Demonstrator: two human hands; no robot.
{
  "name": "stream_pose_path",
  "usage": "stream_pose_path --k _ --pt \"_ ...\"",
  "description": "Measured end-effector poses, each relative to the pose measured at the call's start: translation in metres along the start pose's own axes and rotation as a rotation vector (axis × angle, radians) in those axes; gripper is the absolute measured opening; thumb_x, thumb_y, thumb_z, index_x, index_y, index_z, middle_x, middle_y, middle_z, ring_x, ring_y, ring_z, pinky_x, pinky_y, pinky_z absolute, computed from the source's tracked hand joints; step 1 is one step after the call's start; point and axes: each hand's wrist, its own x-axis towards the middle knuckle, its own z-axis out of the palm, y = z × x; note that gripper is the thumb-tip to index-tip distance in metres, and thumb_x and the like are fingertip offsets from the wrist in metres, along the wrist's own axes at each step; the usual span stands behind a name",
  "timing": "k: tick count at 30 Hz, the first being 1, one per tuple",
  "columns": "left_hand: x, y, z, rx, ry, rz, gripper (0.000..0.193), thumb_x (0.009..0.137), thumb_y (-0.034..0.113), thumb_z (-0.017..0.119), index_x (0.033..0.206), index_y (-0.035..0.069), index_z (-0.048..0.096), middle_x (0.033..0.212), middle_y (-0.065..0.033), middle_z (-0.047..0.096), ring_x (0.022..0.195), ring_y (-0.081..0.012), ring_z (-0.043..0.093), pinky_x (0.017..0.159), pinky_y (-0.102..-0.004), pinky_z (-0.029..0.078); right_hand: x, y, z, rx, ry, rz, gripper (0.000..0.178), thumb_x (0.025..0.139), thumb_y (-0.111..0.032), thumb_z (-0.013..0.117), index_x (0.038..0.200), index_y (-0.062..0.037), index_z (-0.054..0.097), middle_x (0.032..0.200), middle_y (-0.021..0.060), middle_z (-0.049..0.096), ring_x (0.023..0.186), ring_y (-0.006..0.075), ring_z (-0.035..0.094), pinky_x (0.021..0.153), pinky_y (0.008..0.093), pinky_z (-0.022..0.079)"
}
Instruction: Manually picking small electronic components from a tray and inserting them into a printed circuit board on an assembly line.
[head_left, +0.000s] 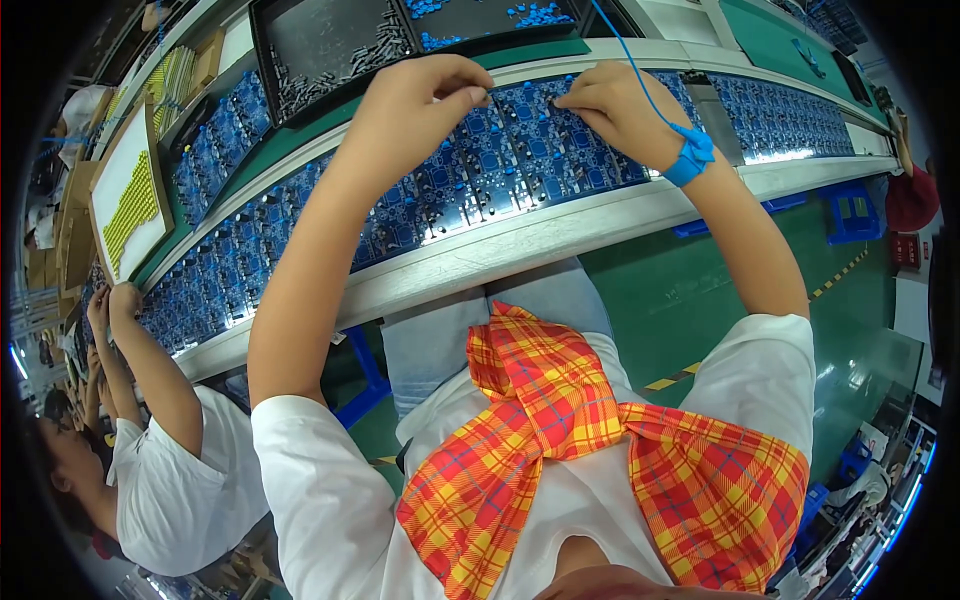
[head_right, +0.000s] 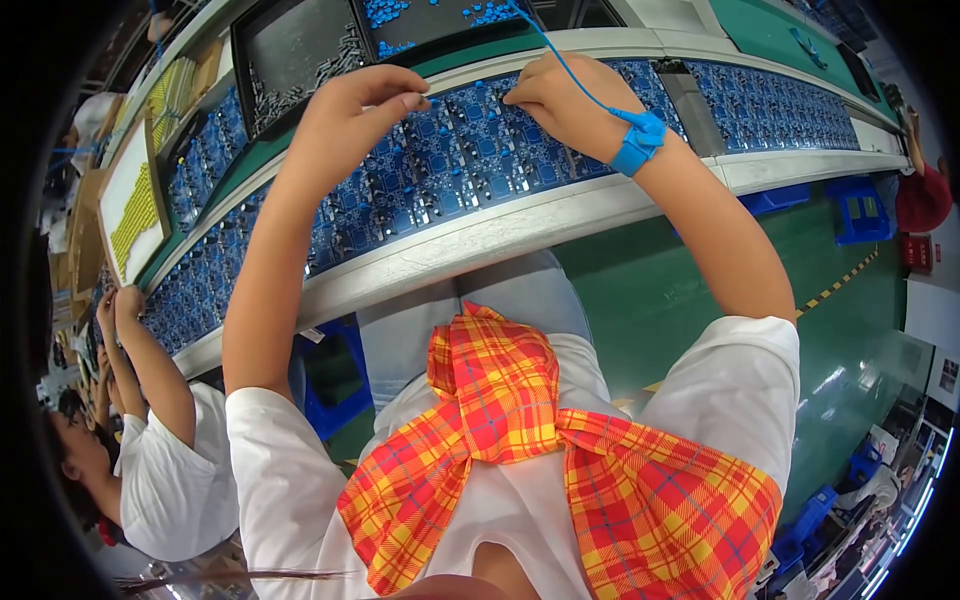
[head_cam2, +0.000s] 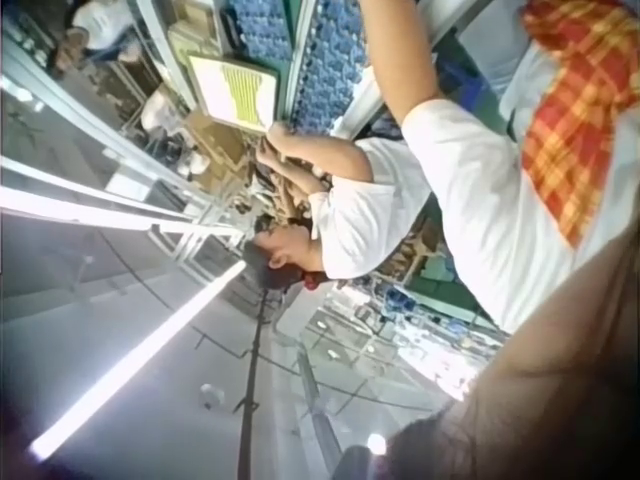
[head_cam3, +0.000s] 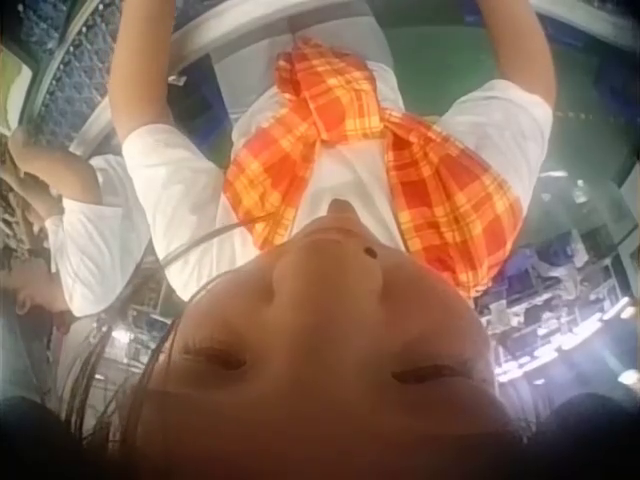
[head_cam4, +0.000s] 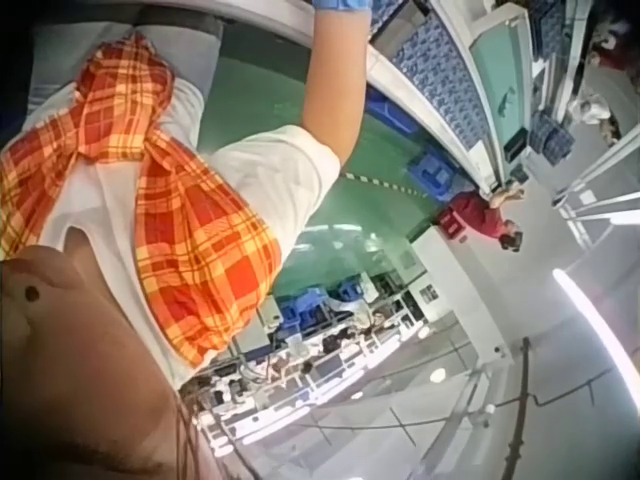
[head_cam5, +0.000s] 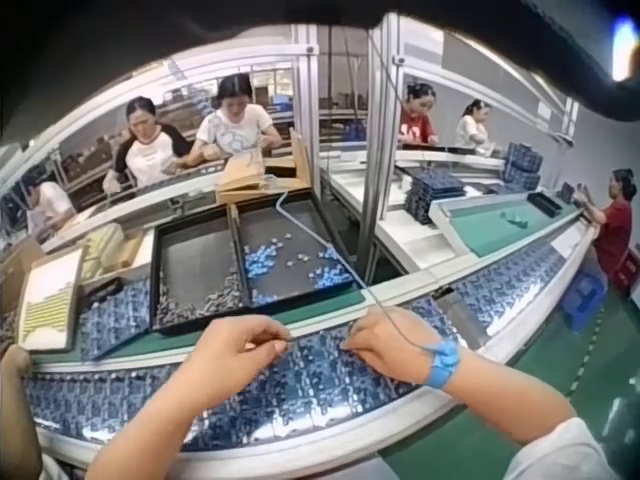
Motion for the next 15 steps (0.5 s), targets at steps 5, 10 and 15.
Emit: stream_pose_path --k 5,10,15 --pt "0.002 0.002 0.011 -0.279 -0.135 -0.092 0.018 0.089 0.012 0.066 0.104 0.006 0.074 0.092 -0.0077 0.073 0.086 -0.0181 0.068 0.08 -0.0319 0.053 0.002 0.0 -0.002 0.02 -0.01 -0.039 0.017 0.084 -0.01 0.067 0.1 -0.0083 0.075 0.098 0.0094 0.07 0.093 0.0299 0.064 0.083 0.0396 0.052" --pt "0.003 0.007 0.011 -0.224 -0.181 -0.115 0.017 0.088 0.012 0.068 0.102 0.006 0.075 0.095 -0.0071 0.073 0.087 -0.0163 0.066 0.082 -0.0308 0.052 0.009 0.003 -0.003 -0.027 -0.017 -0.072 0.018 0.085 -0.011 0.067 0.101 -0.0077 0.074 0.097 0.009 0.07 0.09 0.029 0.065 0.081 0.0387 0.053" --pt "0.007 0.011 0.021 -0.248 -0.198 -0.111 0.018 0.086 0.011 0.069 0.102 0.006 0.075 0.094 -0.0075 0.073 0.085 -0.0161 0.065 0.081 -0.03 0.052 0.048 0.03 -0.017 0.095 0.194 0.02 0.015 0.084 -0.015 0.066 0.094 -0.0059 0.072 0.089 0.0129 0.069 0.085 0.0316 0.065 0.076 0.0408 0.053"
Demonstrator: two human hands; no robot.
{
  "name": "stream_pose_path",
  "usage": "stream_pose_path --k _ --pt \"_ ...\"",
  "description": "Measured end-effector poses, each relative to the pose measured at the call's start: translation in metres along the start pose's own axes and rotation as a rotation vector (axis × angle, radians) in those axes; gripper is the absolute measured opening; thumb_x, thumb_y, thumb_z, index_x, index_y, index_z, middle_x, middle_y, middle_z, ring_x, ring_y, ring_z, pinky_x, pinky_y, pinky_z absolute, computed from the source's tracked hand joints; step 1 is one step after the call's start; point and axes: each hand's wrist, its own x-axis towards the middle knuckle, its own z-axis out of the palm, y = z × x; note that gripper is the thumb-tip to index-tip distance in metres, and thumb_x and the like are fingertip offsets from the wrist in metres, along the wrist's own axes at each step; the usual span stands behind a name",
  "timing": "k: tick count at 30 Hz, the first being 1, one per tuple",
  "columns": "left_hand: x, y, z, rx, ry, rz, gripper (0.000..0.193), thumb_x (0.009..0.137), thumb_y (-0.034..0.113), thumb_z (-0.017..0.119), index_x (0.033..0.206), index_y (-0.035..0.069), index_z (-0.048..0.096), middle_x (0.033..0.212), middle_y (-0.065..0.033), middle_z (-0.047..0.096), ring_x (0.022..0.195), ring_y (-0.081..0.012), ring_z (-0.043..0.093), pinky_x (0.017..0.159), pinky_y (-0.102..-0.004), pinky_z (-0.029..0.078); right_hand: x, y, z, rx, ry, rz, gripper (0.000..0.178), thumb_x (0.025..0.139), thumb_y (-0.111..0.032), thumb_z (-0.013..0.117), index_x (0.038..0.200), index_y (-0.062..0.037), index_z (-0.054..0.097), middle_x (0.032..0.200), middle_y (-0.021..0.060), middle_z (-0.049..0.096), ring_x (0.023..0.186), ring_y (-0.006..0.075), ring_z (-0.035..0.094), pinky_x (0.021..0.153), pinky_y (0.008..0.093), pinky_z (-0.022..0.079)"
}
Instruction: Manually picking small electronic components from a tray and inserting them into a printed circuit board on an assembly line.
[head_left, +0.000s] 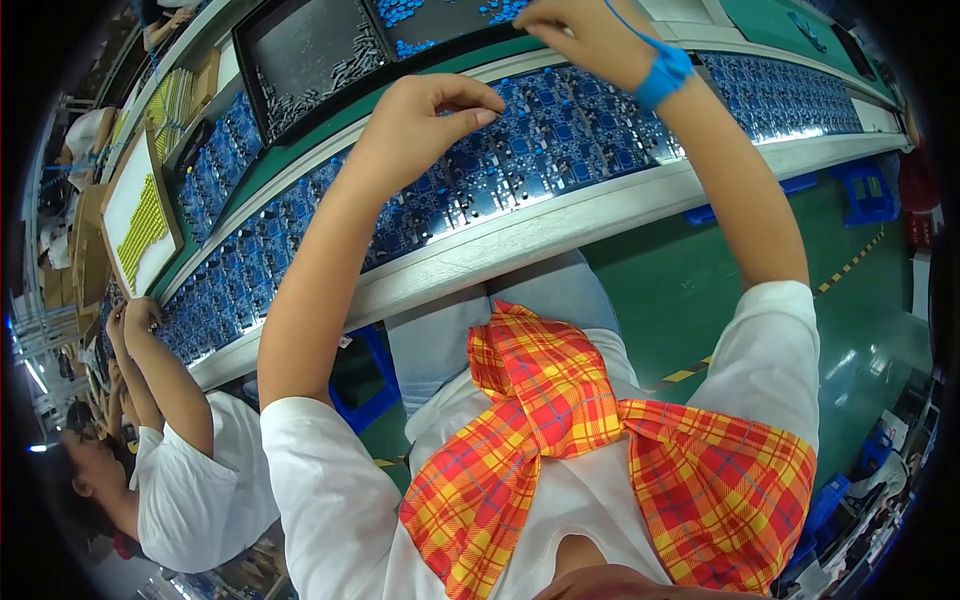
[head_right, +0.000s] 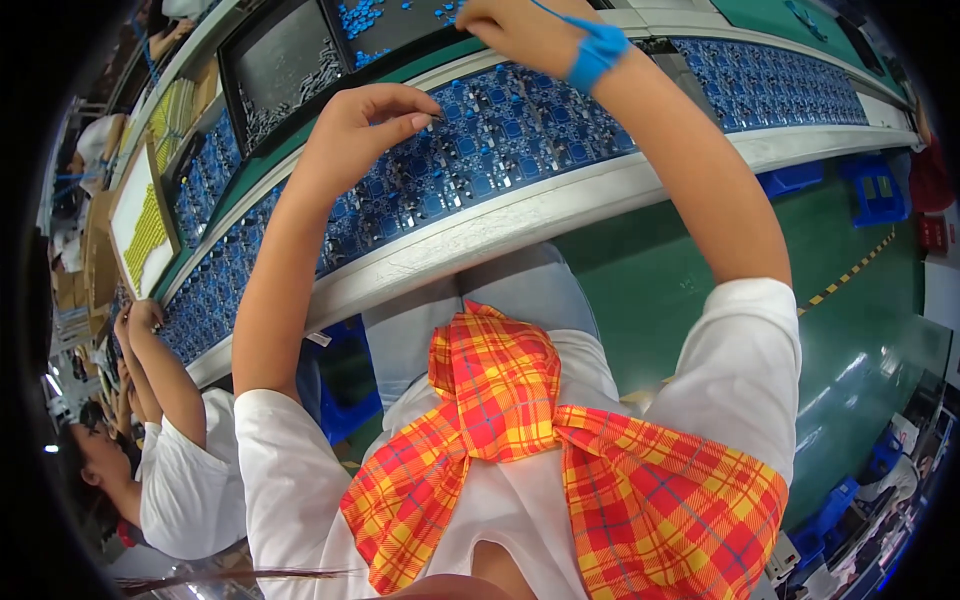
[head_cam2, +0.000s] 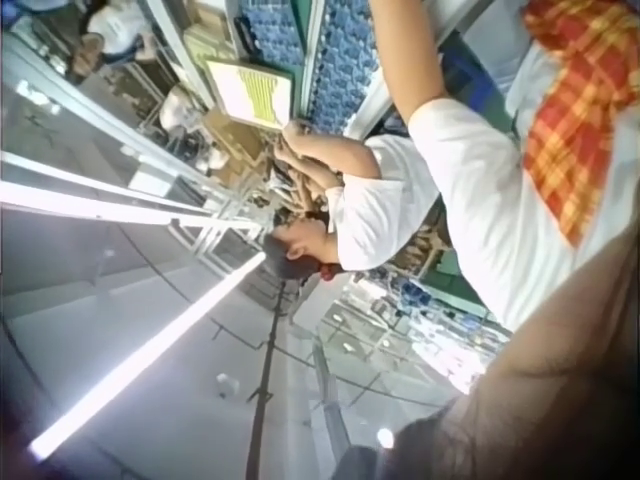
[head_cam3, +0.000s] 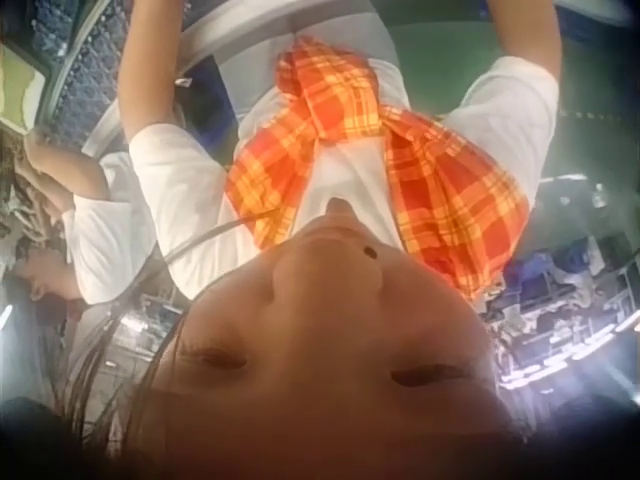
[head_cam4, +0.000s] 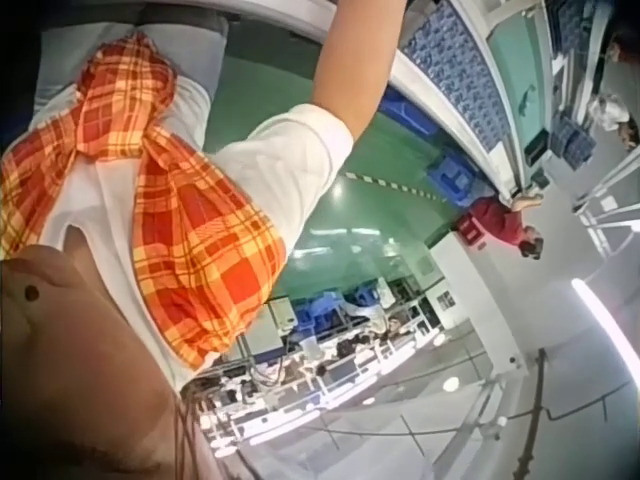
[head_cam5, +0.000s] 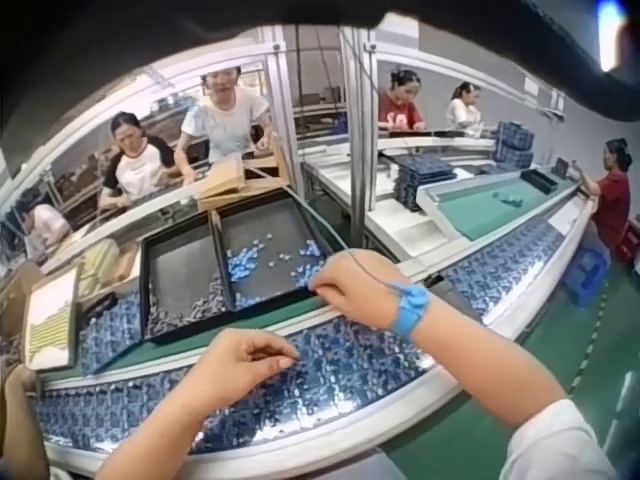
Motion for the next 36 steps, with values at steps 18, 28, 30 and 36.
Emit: stream_pose_path --k 18,28,30,36 --pt "0.024 0.018 0.047 0.6 -0.053 0.484 0.016 0.081 0.008 0.069 0.094 0.015 0.073 0.08 -0.0032 0.067 0.087 -0.0201 0.055 0.088 -0.0389 0.031 0.071 0.035 0.026 -0.34 -0.227 0.194 0.017 0.079 -0.013 0.065 0.087 -0.0028 0.075 0.089 0.0208 0.071 0.09 0.0353 0.069 0.079 0.0417 0.056" --pt "0.022 0.008 0.043 0.552 -0.063 0.528 0.015 0.081 0.007 0.07 0.093 0.015 0.073 0.083 -0.0004 0.068 0.09 -0.0201 0.052 0.09 -0.0402 0.031 0.054 0.03 0.028 -0.121 -0.035 0.074 0.013 0.08 -0.015 0.064 0.085 -0.0079 0.073 0.084 0.018 0.07 0.086 0.0366 0.067 0.076 0.0443 0.054" --pt "0.023 0.007 0.044 0.546 -0.067 0.542 0.015 0.08 0.007 0.07 0.093 0.015 0.073 0.083 0.0 0.068 0.091 -0.0203 0.052 0.09 -0.0404 0.03 0.054 0.032 0.036 -0.075 0.062 0.065 0.011 0.081 -0.015 0.063 0.085 -0.0077 0.071 0.083 0.0173 0.069 0.084 0.037 0.066 0.076 0.0454 0.052" --pt "0.022 0.007 0.044 0.567 -0.057 0.6 0.018 0.08 0.004 0.068 0.094 0.015 0.073 0.083 0.001 0.07 0.094 -0.021 0.052 0.094 -0.0417 0.03 0.054 0.025 0.035 0.009 0.084 0.08 0.01 0.083 -0.015 0.063 0.088 -0.0076 0.068 0.084 0.0172 0.067 0.085 0.0369 0.064 0.077 0.0463 0.051"
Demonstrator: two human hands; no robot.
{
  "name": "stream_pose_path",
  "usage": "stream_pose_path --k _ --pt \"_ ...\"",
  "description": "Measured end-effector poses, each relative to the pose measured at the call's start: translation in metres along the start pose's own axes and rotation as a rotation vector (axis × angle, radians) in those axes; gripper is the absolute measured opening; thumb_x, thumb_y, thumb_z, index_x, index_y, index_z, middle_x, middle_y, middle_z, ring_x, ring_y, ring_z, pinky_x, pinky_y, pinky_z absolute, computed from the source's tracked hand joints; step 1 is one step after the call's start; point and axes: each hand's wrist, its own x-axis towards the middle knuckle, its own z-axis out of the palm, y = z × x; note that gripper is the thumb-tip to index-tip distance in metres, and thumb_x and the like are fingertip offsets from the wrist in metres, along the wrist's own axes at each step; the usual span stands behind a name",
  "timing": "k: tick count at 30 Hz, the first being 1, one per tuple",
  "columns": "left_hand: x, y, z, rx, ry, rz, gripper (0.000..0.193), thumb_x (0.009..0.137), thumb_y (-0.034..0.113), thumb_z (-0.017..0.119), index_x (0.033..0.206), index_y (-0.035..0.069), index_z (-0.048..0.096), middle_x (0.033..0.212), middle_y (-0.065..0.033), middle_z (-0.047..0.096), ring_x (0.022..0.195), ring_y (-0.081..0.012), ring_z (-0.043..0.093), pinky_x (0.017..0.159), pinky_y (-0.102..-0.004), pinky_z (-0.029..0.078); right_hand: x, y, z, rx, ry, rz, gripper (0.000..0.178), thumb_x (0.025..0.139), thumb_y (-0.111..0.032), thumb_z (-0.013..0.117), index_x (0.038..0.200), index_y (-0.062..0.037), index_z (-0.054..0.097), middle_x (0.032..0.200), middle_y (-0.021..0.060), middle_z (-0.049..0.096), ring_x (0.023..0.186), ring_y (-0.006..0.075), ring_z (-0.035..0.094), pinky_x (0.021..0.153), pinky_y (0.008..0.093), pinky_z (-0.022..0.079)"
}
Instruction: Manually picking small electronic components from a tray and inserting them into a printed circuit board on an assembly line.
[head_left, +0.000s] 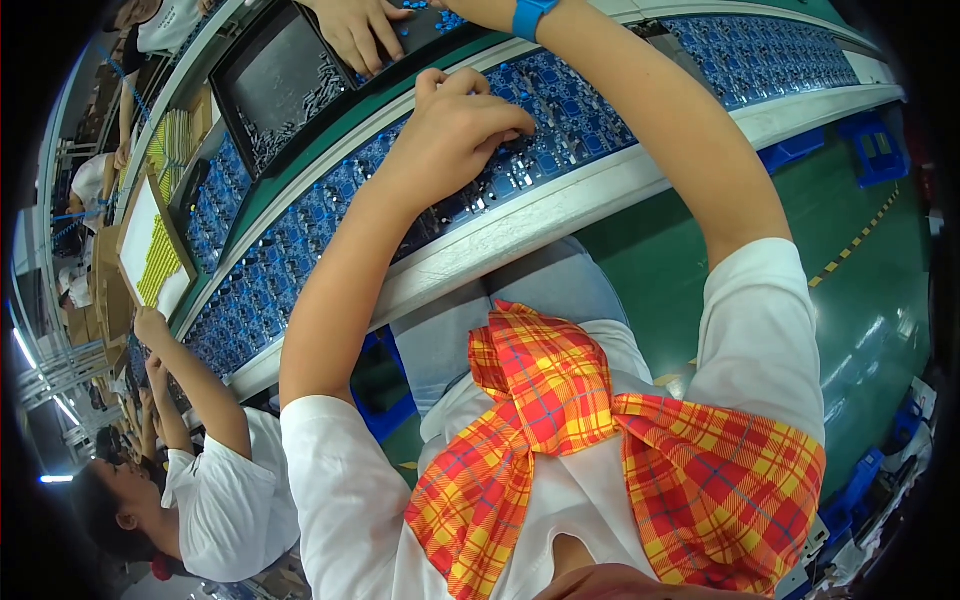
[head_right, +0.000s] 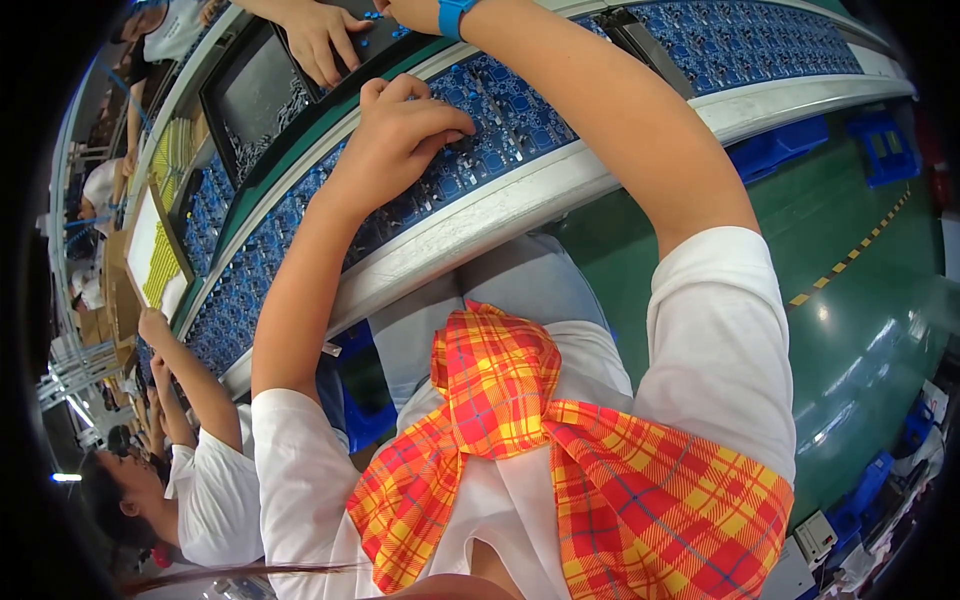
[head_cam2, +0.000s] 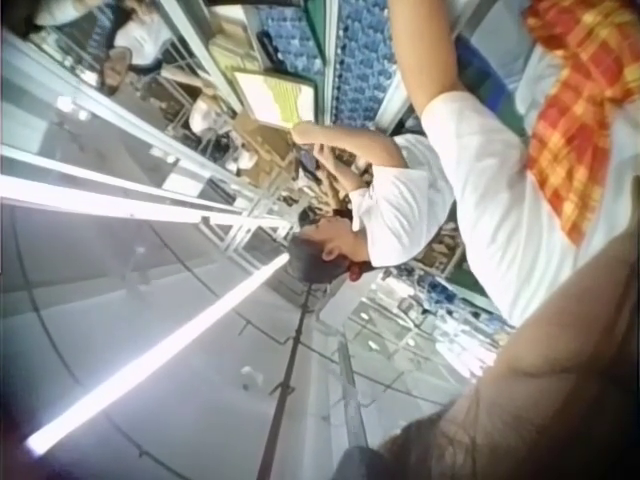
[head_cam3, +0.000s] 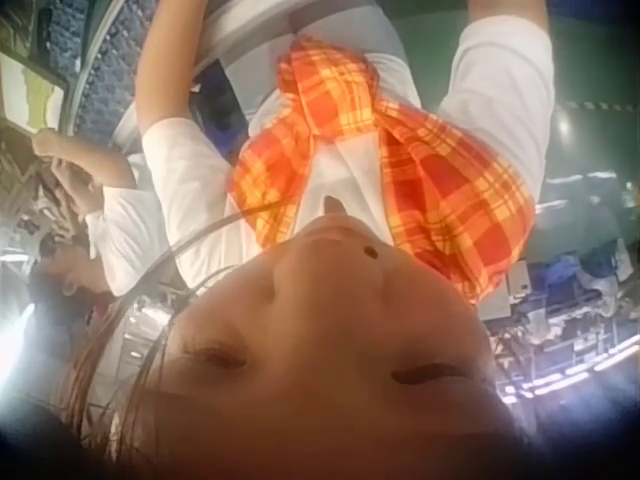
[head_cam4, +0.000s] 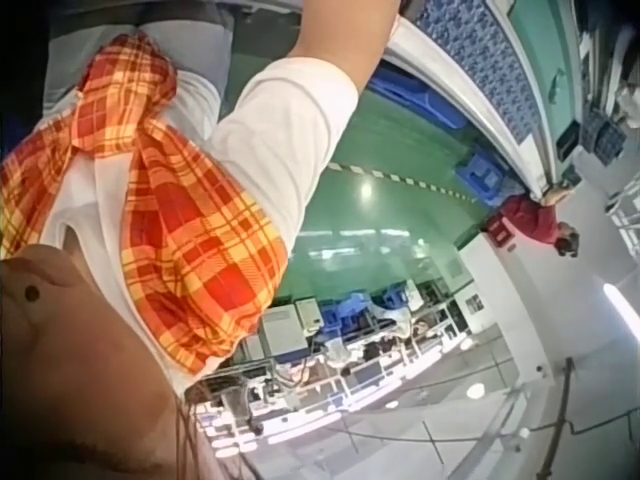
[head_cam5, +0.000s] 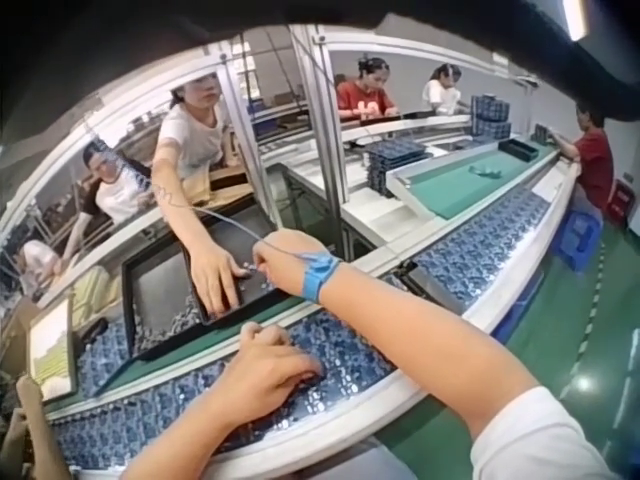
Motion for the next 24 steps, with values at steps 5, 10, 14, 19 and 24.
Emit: stream_pose_path --k 5,10,14,19,24 --pt "0.002 0.001 0.0 0.054 -0.013 0.031 0.021 0.079 0.002 0.068 0.094 0.016 0.073 0.087 0.0011 0.07 0.095 -0.0209 0.052 0.094 -0.0424 0.031 -0.007 -0.008 -0.011 0.03 0.077 -0.045 0.01 0.084 -0.015 0.064 0.088 -0.0071 0.069 0.086 0.0174 0.067 0.087 0.0367 0.063 0.078 0.046 0.05" --pt "0.002 0.004 -0.002 0.129 -0.049 0.023 0.024 0.079 0.002 0.066 0.096 0.016 0.073 0.094 0.0006 0.07 0.099 -0.0213 0.054 0.094 -0.0429 0.032 -0.019 -0.027 -0.029 0.109 0.065 0.012 0.012 0.084 -0.016 0.064 0.09 -0.0063 0.069 0.086 0.0167 0.067 0.087 0.0369 0.063 0.078 0.0458 0.05" --pt "-0.003 0.008 -0.017 0.14 0.001 0.019 0.023 0.08 0.005 0.067 0.099 0.016 0.072 0.098 0.0002 0.071 0.101 -0.022 0.056 0.093 -0.043 0.033 -0.034 -0.038 -0.049 0.204 0.087 0.029 0.014 0.084 -0.017 0.065 0.09 -0.0055 0.07 0.087 0.0165 0.068 0.086 0.0374 0.063 0.077 0.0456 0.05" --pt "-0.047 -0.033 -0.057 0.186 0.281 -0.279 0.018 0.083 0.015 0.067 0.101 0.016 0.071 0.103 -0.0002 0.07 0.1 -0.0242 0.06 0.092 -0.045 0.036 -0.129 -0.047 -0.068 0.392 0.062 0.355 0.018 0.089 -0.014 0.068 0.1 0.0004 0.067 0.092 0.0087 0.068 0.081 0.0145 0.063 0.074 0.0283 0.05" --pt "-0.113 -0.089 -0.091 0.55 0.404 -0.797 0.022 0.084 0.025 0.069 0.103 0.016 0.072 0.109 -0.0022 0.07 0.104 -0.0258 0.063 0.087 -0.0463 0.042 -0.201 -0.064 -0.05 0.275 0.285 0.455 0.01 0.088 -0.009 0.068 0.095 -0.0019 0.068 0.084 0.0082 0.065 0.073 0.0149 0.059 0.066 0.0289 0.047"
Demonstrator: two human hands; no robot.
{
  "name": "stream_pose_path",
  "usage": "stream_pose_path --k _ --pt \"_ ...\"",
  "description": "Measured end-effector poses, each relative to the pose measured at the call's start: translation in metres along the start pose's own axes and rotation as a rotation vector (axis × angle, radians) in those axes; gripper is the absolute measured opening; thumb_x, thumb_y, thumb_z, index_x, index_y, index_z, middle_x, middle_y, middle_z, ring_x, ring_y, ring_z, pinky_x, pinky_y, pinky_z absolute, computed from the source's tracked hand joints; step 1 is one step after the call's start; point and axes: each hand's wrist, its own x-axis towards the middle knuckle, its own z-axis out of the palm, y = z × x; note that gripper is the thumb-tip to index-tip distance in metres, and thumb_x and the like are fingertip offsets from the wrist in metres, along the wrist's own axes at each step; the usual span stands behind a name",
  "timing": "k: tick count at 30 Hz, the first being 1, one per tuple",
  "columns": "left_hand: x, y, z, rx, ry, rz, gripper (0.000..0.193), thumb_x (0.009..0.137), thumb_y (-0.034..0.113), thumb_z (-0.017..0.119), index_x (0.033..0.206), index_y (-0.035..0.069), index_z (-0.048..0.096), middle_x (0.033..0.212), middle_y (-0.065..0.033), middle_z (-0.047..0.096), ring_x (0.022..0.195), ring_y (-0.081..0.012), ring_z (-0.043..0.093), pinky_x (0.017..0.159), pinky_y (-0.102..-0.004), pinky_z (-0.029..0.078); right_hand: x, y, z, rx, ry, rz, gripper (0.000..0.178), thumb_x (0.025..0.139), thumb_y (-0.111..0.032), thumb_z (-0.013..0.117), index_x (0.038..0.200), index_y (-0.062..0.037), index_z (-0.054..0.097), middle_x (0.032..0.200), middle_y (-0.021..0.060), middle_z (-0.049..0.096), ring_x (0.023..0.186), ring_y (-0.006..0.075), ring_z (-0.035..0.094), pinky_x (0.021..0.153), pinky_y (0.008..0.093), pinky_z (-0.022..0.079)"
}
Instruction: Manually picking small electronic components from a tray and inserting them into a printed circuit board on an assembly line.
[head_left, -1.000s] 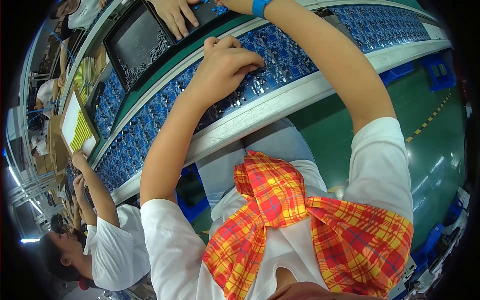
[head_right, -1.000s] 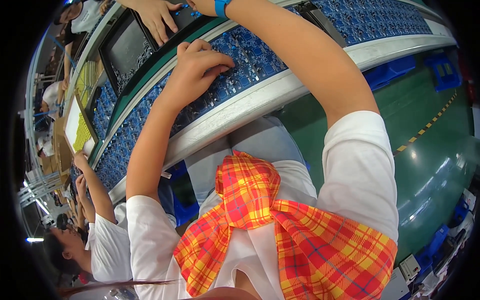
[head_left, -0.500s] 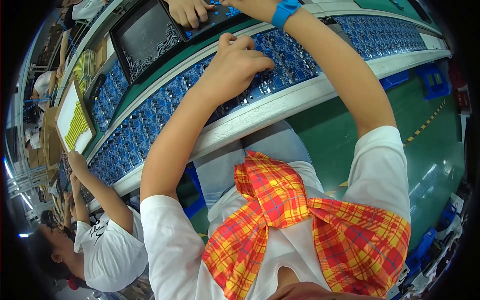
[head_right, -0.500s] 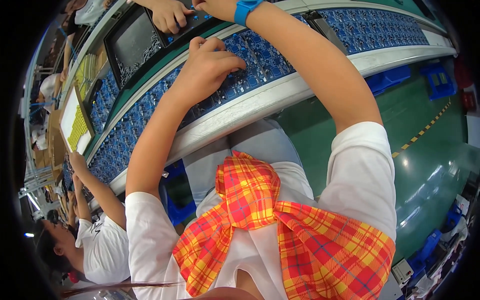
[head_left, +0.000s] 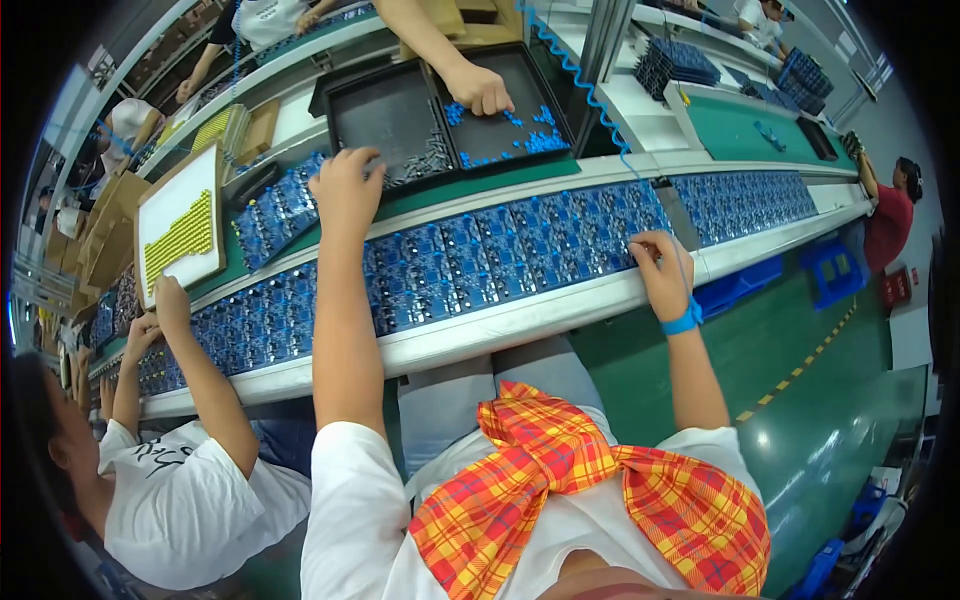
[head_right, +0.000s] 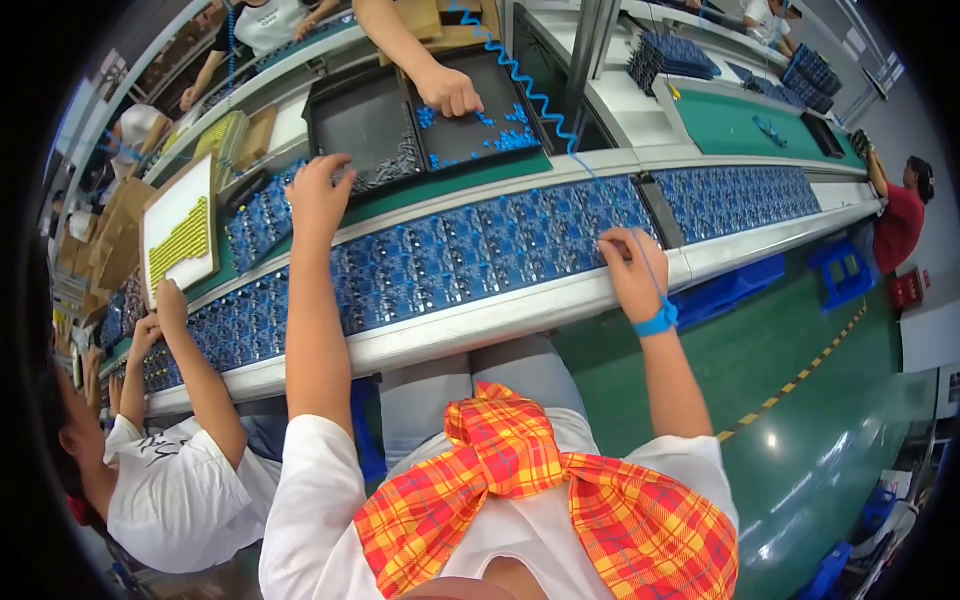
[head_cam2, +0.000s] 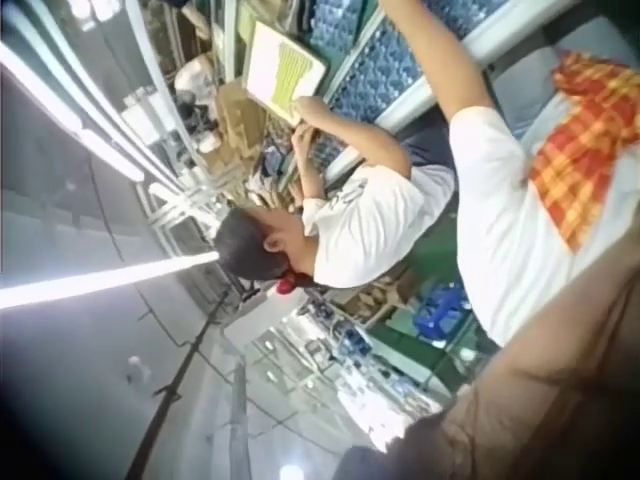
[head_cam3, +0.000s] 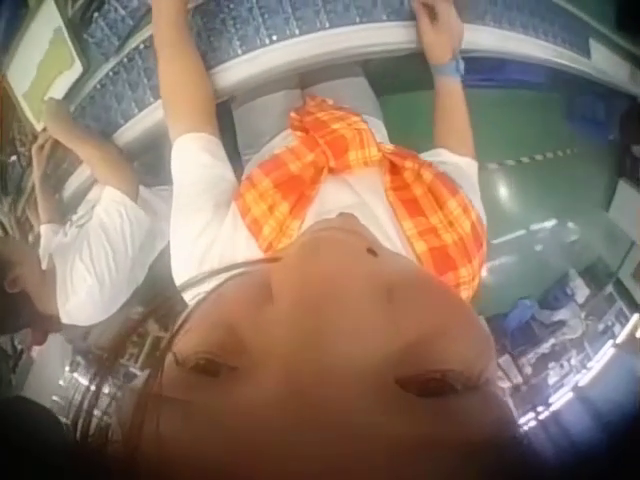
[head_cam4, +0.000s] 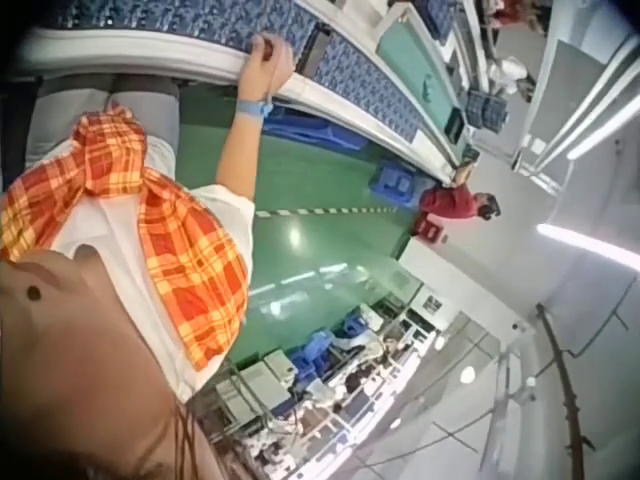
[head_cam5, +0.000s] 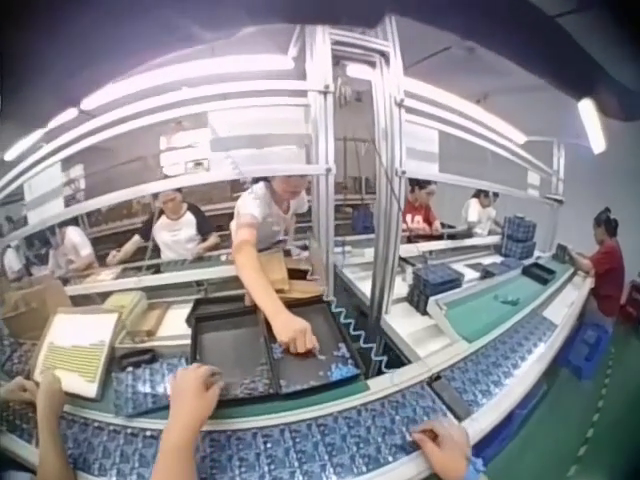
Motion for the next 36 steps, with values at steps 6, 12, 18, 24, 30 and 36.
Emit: stream_pose_path --k 6,12,18,24,30,36 --pt "0.007 -0.015 0.01 -0.076 -0.262 -0.163 0.023 0.078 0.034 0.074 0.09 0.014 0.076 0.09 -0.0077 0.073 0.09 -0.0279 0.068 0.088 -0.0475 0.042 0.003 -0.006 0.013 -0.151 0.237 -0.013 0.009 0.085 -0.008 0.07 0.092 -0.0032 0.067 0.085 0.0092 0.065 0.069 0.0198 0.06 0.064 0.0321 0.048" --pt "0.018 0.01 0.019 -0.055 -0.333 -0.161 0.018 0.077 0.031 0.075 0.084 0.014 0.077 0.083 -0.0091 0.073 0.087 -0.0291 0.068 0.088 -0.0484 0.04 0.003 0.007 0.006 -0.173 0.278 -0.003 0.009 0.086 -0.009 0.069 0.093 -0.0033 0.067 0.086 0.0091 0.065 0.069 0.0194 0.06 0.063 0.0317 0.048" --pt "0.021 0.001 0.027 -0.135 -0.307 -0.21 0.016 0.075 0.026 0.077 0.079 0.011 0.077 0.081 -0.0126 0.072 0.083 -0.0317 0.068 0.085 -0.0475 0.038 0.005 -0.003 0.011 -0.194 0.236 0.023 0.01 0.087 -0.009 0.069 0.093 -0.0025 0.067 0.086 0.0097 0.065 0.069 0.0196 0.06 0.064 0.0313 0.049" --pt "0.019 0.003 0.033 -0.125 -0.274 -0.178 0.012 0.078 0.022 0.073 0.081 0.011 0.077 0.08 -0.0132 0.072 0.083 -0.0319 0.068 0.085 -0.0471 0.039 0.001 -0.007 0.013 -0.199 0.243 0.046 0.011 0.087 -0.01 0.069 0.095 -0.0018 0.068 0.088 0.0106 0.067 0.072 0.0213 0.062 0.066 0.0319 0.05" --pt "0.016 0.006 0.037 -0.128 -0.214 -0.153 0.012 0.081 0.019 0.069 0.081 0.01 0.076 0.08 -0.0142 0.071 0.082 -0.0327 0.068 0.083 -0.0474 0.039 -0.002 0.002 0.012 -0.195 0.327 -0.038 0.011 0.089 -0.011 0.068 0.096 -0.0029 0.07 0.08 0.0065 0.064 0.067 0.0147 0.057 0.062 0.0287 0.047" --pt "0.015 0.01 0.031 -0.157 -0.149 -0.143 0.016 0.083 0.022 0.065 0.086 0.01 0.074 0.084 -0.0115 0.073 0.084 -0.0318 0.069 0.085 -0.047 0.044 0.0 -0.007 0.007 -0.154 0.248 0.018 0.013 0.089 -0.011 0.067 0.1 -0.0034 0.072 0.085 0.0082 0.068 0.071 0.0167 0.062 0.065 0.0293 0.049"
